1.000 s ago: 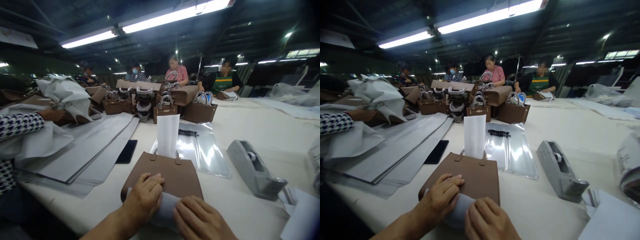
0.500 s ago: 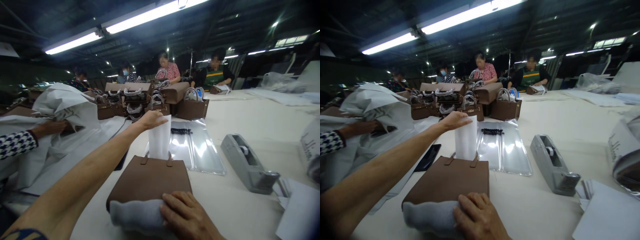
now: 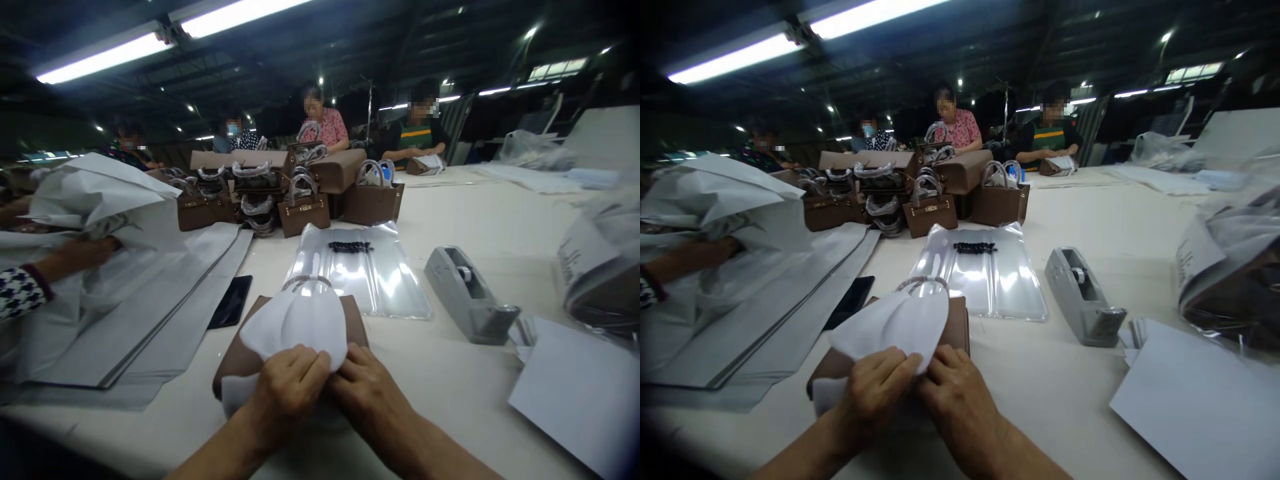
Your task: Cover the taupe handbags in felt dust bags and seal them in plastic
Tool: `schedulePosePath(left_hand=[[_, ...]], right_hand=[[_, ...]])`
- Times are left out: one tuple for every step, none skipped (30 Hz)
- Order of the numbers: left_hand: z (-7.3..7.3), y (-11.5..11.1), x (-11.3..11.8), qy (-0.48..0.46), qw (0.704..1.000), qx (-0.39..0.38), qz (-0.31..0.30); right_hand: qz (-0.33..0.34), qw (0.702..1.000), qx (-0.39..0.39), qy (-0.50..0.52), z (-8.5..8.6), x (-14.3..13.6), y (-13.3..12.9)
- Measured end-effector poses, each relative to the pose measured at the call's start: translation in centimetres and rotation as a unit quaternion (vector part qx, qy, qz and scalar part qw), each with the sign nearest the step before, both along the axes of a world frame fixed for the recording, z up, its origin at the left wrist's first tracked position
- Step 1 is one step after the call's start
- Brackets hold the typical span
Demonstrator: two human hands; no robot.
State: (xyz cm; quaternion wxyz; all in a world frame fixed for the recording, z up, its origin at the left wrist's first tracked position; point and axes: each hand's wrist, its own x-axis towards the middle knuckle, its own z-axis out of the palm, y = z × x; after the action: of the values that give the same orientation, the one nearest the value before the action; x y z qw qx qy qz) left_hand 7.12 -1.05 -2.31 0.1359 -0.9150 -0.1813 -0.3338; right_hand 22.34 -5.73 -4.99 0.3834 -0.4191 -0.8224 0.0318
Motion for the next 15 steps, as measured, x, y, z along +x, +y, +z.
schedulePosePath(left_hand=[[-0.6,0.1,0.1,-0.008,1.000,0.005,0.011],[-1.0,0.3,0.1,-0.007,1.000,0.010,0.022],[-1.2,0.5,0.1,0.001,0.999,0.011,0.030],[-1.3,0.6,0.1,0.008,0.999,0.010,0.034],[-1.3,0.6,0.0,0.012,0.999,0.007,0.036],[-1.3,0.6,-0.1,0.015,0.999,0.004,0.035],[-1.3,0.6,-0.2,0.014,0.999,0.003,0.032],[-1.2,0.6,-0.3,0.013,1.000,0.006,0.027],[-1.2,0.5,-0.4,0.011,1.000,0.010,0.018],[-1.2,0.5,-0.6,0.008,1.000,0.016,0.006],[-1.2,0.5,-0.7,0.005,1.000,0.022,-0.011],[-1.2,0.6,-0.8,0.003,0.999,0.028,-0.030],[-1.1,0.6,-1.0,0.005,0.998,0.031,-0.050],[-1.1,0.7,-1.1,0.011,0.997,0.034,-0.071],[-0.9,0.8,-1.2,0.024,0.995,0.034,-0.090]], right_hand=[[-0.003,1.000,-0.007,0.003,0.0,0.3,0.0],[-0.013,1.000,-0.011,0.011,-0.1,0.7,-0.2],[-0.033,0.999,-0.013,0.027,-0.3,1.1,-0.4],[-0.056,0.997,-0.020,0.049,-0.5,1.4,-0.7],[-0.081,0.993,-0.037,0.072,-0.7,1.8,-1.0],[-0.105,0.988,-0.064,0.097,-0.9,2.0,-1.4],[-0.124,0.980,-0.094,0.123,-0.9,2.2,-1.8],[-0.136,0.972,-0.127,0.145,-0.9,2.3,-2.0],[-0.142,0.964,-0.155,0.164,-0.8,2.2,-2.2],[-0.147,0.957,-0.173,0.181,-0.7,2.1,-2.2],[-0.150,0.951,-0.183,0.198,-0.4,1.9,-2.1],[-0.153,0.947,-0.187,0.211,-0.2,1.8,-1.9],[-0.156,0.945,-0.188,0.219,-0.1,1.6,-1.6],[-0.160,0.943,-0.186,0.223,0.0,1.5,-1.3],[-0.164,0.943,-0.183,0.223,0.0,1.4,-1.0]])
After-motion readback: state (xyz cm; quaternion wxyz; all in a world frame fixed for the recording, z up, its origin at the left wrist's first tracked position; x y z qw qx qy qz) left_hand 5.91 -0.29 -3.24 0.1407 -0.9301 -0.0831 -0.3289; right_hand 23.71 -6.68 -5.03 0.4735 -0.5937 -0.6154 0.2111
